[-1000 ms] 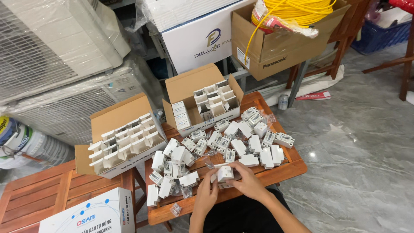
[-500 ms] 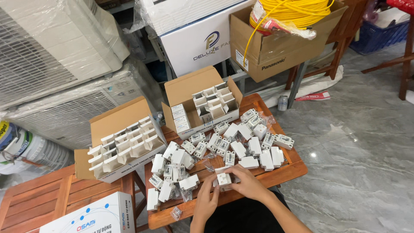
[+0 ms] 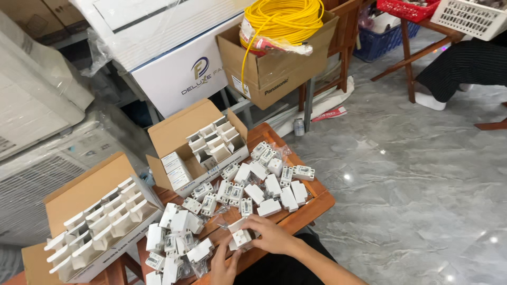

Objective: The person sorts circuit breakers on a wooden table, picking them up from a pile and placing them into cardboard boxes.

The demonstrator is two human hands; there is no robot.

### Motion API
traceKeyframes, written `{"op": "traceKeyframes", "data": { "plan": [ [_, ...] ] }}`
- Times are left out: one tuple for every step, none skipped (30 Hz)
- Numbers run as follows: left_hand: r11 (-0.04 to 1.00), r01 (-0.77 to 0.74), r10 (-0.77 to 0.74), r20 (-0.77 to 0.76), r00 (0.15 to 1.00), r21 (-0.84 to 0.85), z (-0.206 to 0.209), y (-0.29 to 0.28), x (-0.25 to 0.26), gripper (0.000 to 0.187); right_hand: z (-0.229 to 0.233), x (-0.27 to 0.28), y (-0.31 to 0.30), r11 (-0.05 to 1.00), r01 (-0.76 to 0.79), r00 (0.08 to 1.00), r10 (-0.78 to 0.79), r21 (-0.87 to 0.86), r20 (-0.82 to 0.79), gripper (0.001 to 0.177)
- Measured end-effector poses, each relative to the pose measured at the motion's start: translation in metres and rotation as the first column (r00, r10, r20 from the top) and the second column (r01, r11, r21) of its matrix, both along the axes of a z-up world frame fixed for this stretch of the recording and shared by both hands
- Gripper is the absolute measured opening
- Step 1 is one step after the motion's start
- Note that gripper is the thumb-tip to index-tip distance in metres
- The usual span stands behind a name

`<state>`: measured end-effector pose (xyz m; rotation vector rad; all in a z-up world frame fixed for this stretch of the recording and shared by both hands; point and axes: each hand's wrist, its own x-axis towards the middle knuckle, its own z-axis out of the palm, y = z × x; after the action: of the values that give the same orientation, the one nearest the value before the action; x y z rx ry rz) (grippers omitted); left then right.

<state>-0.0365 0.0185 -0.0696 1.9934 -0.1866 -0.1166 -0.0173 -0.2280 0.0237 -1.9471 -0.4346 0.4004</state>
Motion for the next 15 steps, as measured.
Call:
{"op": "traceKeyframes", "data": {
  "plan": [
    [1.000,-0.002,0.002,0.054,0.999,0.011,-0.005,0.001,0.000,0.049,-0.003,0.000,-0.001,1.000,0.002,0.999,-0.001,-0.028,0.039,0.035],
    [1.000,-0.008,0.005,0.110,0.994,0.023,-0.010,0.003,0.001,0.050,-0.005,0.000,-0.001,0.999,0.002,0.997,0.003,-0.054,0.079,0.035],
    [1.000,-0.003,0.001,0.111,0.994,0.024,-0.013,0.003,0.003,0.050,-0.007,0.001,-0.003,0.999,0.006,0.997,-0.002,-0.053,0.080,0.035],
    [1.000,0.008,-0.012,0.157,0.988,0.027,-0.016,0.004,0.004,0.050,-0.010,0.002,-0.004,0.999,0.012,0.998,-0.011,-0.031,0.055,0.038],
    [0.999,0.019,-0.025,0.202,0.979,0.030,-0.019,0.006,0.005,0.050,-0.012,0.004,-0.004,1.000,0.019,0.999,-0.019,-0.008,0.029,0.043],
    [0.999,0.016,-0.021,0.207,0.978,0.028,-0.018,0.005,0.006,0.050,-0.012,0.005,-0.004,1.000,0.016,0.999,-0.016,-0.010,0.034,0.043],
    [1.000,0.018,-0.017,0.151,0.988,-0.003,-0.017,0.004,0.007,0.051,-0.012,0.006,-0.004,1.000,0.017,0.998,-0.017,0.004,0.065,0.039],
    [0.999,0.018,-0.015,0.089,0.996,-0.032,-0.016,0.005,0.003,0.051,-0.014,0.004,-0.002,1.000,0.017,0.996,-0.019,0.021,0.088,0.036],
    [0.999,0.015,-0.012,0.088,0.996,-0.030,-0.014,0.004,0.003,0.051,-0.016,0.005,-0.003,1.000,0.014,0.996,-0.016,0.023,0.087,0.036],
    [1.000,0.016,-0.014,0.109,0.994,-0.015,-0.013,0.003,0.003,0.050,-0.018,0.007,-0.004,1.000,0.009,0.995,-0.010,0.009,0.097,0.035],
    [1.000,0.017,-0.016,0.131,0.991,0.000,-0.012,0.003,0.003,0.050,-0.020,0.008,-0.005,1.000,0.005,0.994,-0.004,-0.005,0.106,0.034],
    [1.000,0.010,-0.010,0.130,0.991,0.000,-0.011,0.002,0.002,0.050,-0.020,0.008,-0.006,1.000,-0.002,0.994,0.003,-0.005,0.105,0.034],
    [0.999,0.022,-0.025,0.121,0.992,0.027,-0.009,0.002,0.001,0.052,-0.020,0.008,-0.007,0.999,-0.014,0.993,0.018,-0.039,0.117,0.036],
    [0.998,0.028,-0.034,0.116,0.993,0.054,-0.007,0.002,0.001,0.054,-0.019,0.012,-0.007,0.997,-0.031,0.990,0.041,-0.073,0.133,0.039],
    [0.998,0.015,-0.021,0.119,0.993,0.054,-0.007,0.002,-0.001,0.054,-0.016,0.009,-0.007,0.996,-0.044,0.989,0.053,-0.072,0.137,0.039]
  ]
}}
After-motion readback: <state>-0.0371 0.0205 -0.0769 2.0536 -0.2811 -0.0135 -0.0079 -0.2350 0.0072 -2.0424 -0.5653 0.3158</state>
